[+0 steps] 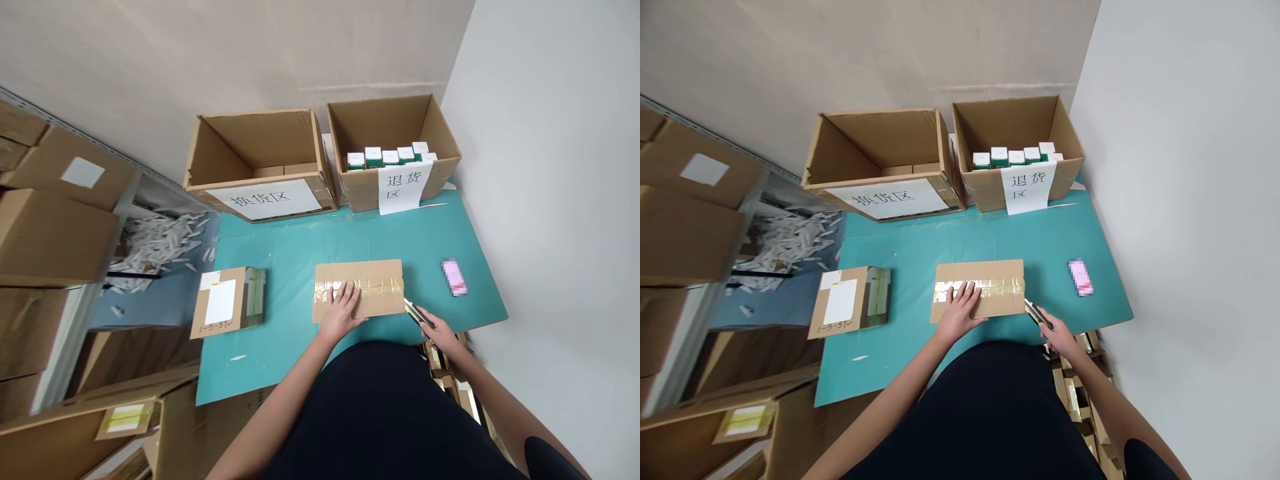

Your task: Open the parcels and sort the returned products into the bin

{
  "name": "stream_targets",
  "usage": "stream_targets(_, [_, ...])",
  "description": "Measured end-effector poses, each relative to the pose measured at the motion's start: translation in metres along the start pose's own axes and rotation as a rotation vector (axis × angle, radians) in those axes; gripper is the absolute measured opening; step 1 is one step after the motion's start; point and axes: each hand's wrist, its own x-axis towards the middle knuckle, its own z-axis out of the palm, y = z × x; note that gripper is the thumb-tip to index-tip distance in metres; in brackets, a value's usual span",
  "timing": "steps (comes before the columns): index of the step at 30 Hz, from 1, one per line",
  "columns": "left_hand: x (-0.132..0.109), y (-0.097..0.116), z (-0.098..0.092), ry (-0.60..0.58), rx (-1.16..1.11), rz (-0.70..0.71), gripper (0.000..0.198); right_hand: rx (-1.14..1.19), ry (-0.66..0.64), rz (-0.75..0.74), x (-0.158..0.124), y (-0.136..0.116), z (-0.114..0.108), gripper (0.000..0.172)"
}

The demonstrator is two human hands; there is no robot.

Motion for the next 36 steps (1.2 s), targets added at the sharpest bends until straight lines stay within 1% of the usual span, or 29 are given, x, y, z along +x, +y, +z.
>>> stream_targets(4, [0.0, 0.0, 0.0, 0.006, 0.007, 0.008, 0.087, 0.035, 0.036, -0.011, -0.005, 0.001, 0.001, 0.072])
stream_targets(10, [-0.001, 0.002, 0.001, 0.006, 0.034, 0.011, 0.087, 0.112, 0.116, -0.024, -0.004, 0.0, -0.005, 0.08])
stream_targets(13, [-0.001, 0.002, 0.001, 0.009, 0.05, 0.005, 0.086, 0.136, 0.147, -0.039, -0.001, -0.003, -0.005, 0.082])
stream_targets(16, [0.0, 0.003, 0.0, 0.006, 0.05, 0.003, 0.088, 0.129, 0.23, -0.081, 0.009, -0.004, -0.002, 0.082])
stream_targets(19, [0.0, 0.005, -0.001, 0.008, 0.042, -0.008, 0.092, 0.105, 0.329, -0.107, 0.026, 0.002, -0.001, 0.081])
stream_targets(22, [0.002, 0.007, 0.001, 0.025, 0.029, -0.024, 0.095, 0.086, 0.386, -0.114, 0.051, 0.012, -0.004, 0.085])
stream_targets(24, [0.002, 0.009, 0.002, 0.031, 0.017, -0.031, 0.094, 0.03, 0.418, -0.123, 0.071, 0.019, -0.008, 0.085])
stream_targets(26, [0.002, 0.009, 0.002, 0.033, -0.002, -0.03, 0.091, -0.07, 0.465, -0.14, 0.092, 0.026, -0.012, 0.081])
stream_targets(29, [0.0, 0.004, -0.002, 0.075, -0.045, -0.059, 0.084, -0.276, 0.541, -0.156, 0.121, 0.033, -0.017, 0.067])
stream_targets(32, [-0.005, -0.011, -0.011, 0.174, -0.103, -0.186, 0.07, -0.454, 0.592, -0.147, 0.145, 0.036, -0.019, 0.057])
stream_targets(34, [-0.008, -0.027, -0.017, 0.252, -0.16, -0.316, 0.065, -0.52, 0.622, -0.138, 0.157, 0.037, -0.018, 0.055])
stream_targets(36, [-0.011, -0.045, -0.02, 0.326, -0.245, -0.468, 0.065, -0.562, 0.651, -0.12, 0.165, 0.038, -0.015, 0.055])
